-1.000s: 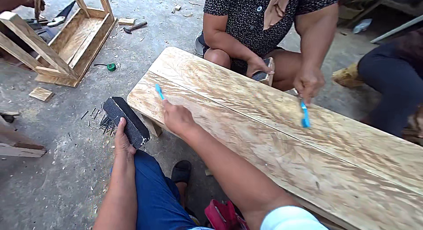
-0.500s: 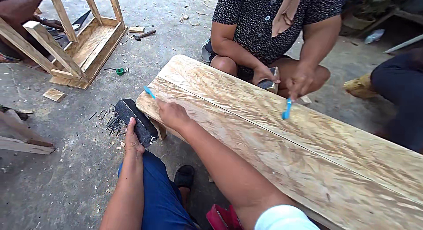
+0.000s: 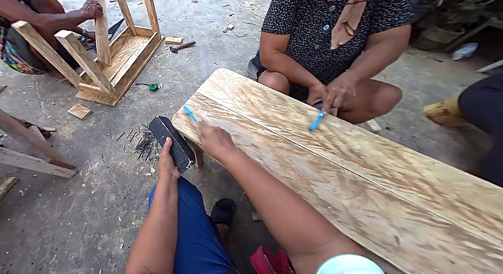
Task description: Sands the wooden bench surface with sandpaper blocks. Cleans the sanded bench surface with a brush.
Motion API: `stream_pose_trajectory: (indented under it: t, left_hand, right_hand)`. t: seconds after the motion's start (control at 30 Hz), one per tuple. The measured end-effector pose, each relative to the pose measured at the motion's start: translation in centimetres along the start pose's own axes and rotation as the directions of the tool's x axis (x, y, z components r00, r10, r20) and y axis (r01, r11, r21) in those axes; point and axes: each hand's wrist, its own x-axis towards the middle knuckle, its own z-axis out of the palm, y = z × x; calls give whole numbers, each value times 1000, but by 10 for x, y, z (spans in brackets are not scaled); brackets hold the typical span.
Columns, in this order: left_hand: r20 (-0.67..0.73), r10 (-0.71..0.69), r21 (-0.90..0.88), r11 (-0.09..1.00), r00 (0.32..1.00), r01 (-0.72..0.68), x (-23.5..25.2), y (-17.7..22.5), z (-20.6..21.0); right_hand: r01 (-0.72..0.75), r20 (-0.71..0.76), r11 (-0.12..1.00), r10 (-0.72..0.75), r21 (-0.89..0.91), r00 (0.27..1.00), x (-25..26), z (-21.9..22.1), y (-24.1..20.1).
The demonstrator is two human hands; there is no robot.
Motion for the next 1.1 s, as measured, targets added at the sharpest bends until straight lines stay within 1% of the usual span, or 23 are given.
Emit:
stream_pose_trajectory:
  t: [0.07, 0.13, 0.2, 0.27, 0.33, 0.37, 0.4, 0.43, 0.47, 0.57, 0.6, 0.67, 0.7, 0.73, 0.8, 0.83, 0.87, 0.9, 0.93, 0.97, 1.0, 1.07, 1.1]
  left_hand:
    - [-21, 4, 24, 1000, 1000, -3, 2, -1, -1]
    - [-38, 11, 47, 999, 999, -10, 6, -5, -4]
    - [-88, 35, 109, 994, 996, -25, 9, -7, -5]
    - [-137, 77, 179, 983, 988, -52, 8, -6, -4]
    - [-166, 119, 217, 973, 979, -81, 10, -7, -6]
    - [-170, 132, 226, 970, 977, -92, 11, -8, -8]
    - [-178, 142, 231, 968, 974, -99, 11, -8, -9]
    - [-188, 149, 232, 967, 971, -104, 12, -8, -9]
    - [-197, 154, 230, 967, 968, -107, 12, -8, -9]
    - [-211, 148, 218, 971, 966, -101, 10, -6, -11]
    - [-207, 146, 220, 970, 967, -99, 9, -6, -12]
    - [-198, 148, 231, 968, 969, -101, 10, -6, -14]
    - [-192, 154, 235, 966, 969, -107, 10, -6, -14]
    - [-181, 154, 239, 965, 971, -109, 10, -5, -14]
    - [-164, 152, 250, 962, 975, -107, 8, -6, -16]
    - [-160, 157, 258, 960, 975, -112, 9, -5, -16]
    - [-155, 160, 262, 958, 975, -116, 9, -5, -16]
    - [-152, 162, 265, 957, 975, -117, 8, -5, -16]
    - [-153, 162, 266, 957, 975, -117, 7, -5, -15]
    - [-149, 163, 263, 957, 975, -120, 6, -5, -13]
    - [-144, 167, 261, 957, 975, -125, 5, -6, -12]
    - [-136, 168, 266, 956, 976, -127, 4, -7, -11]
    - [-128, 167, 269, 954, 978, -128, 4, -7, -9]
  right_hand:
    - [-13, 37, 999, 15, -41, 999, 0, 0, -2]
    - [69, 102, 997, -71, 26, 992, -4, -1, -3]
    - [20, 44, 1000, -20, 11, 999, -9, -2, 1]
    - [-15, 53, 999, 17, -32, 998, -16, -3, 10]
    - [96, 135, 994, -102, 47, 986, -25, -4, 22]
    - [140, 118, 987, -149, 83, 982, -28, -1, 30]
    - [150, 46, 985, -154, 86, 987, -31, 1, 39]
    - [131, -28, 990, -129, 60, 991, -33, 2, 47]
    - [112, -44, 993, -111, 30, 993, -35, 0, 49]
    - [161, 111, 986, -165, 43, 980, -46, -9, 46]
    - [137, 90, 990, -140, 37, 986, -49, -10, 50]
    - [-41, -27, 998, 40, -43, 999, -57, -12, 61]
    - [-98, -48, 993, 96, -60, 994, -63, -14, 67]
    - [-97, -16, 994, 96, -45, 995, -73, -18, 71]
    - [-17, 88, 997, 11, 72, 996, -97, -24, 83]
    - [-30, 71, 992, 22, 124, 997, -108, -25, 92]
    - [-100, -18, 986, 104, 135, 994, -116, -25, 104]
    - [-205, -134, 971, 221, 124, 966, -123, -23, 116]
    - [-308, -198, 946, 323, 103, 926, -127, -22, 124]
    - [-344, -195, 934, 356, 95, 914, -132, -22, 125]
    - [-312, -127, 945, 323, 96, 938, -136, -23, 120]
    - [-134, 41, 979, 130, 154, 991, -147, -21, 108]
    - [-85, 89, 978, 69, 189, 994, -153, -21, 106]
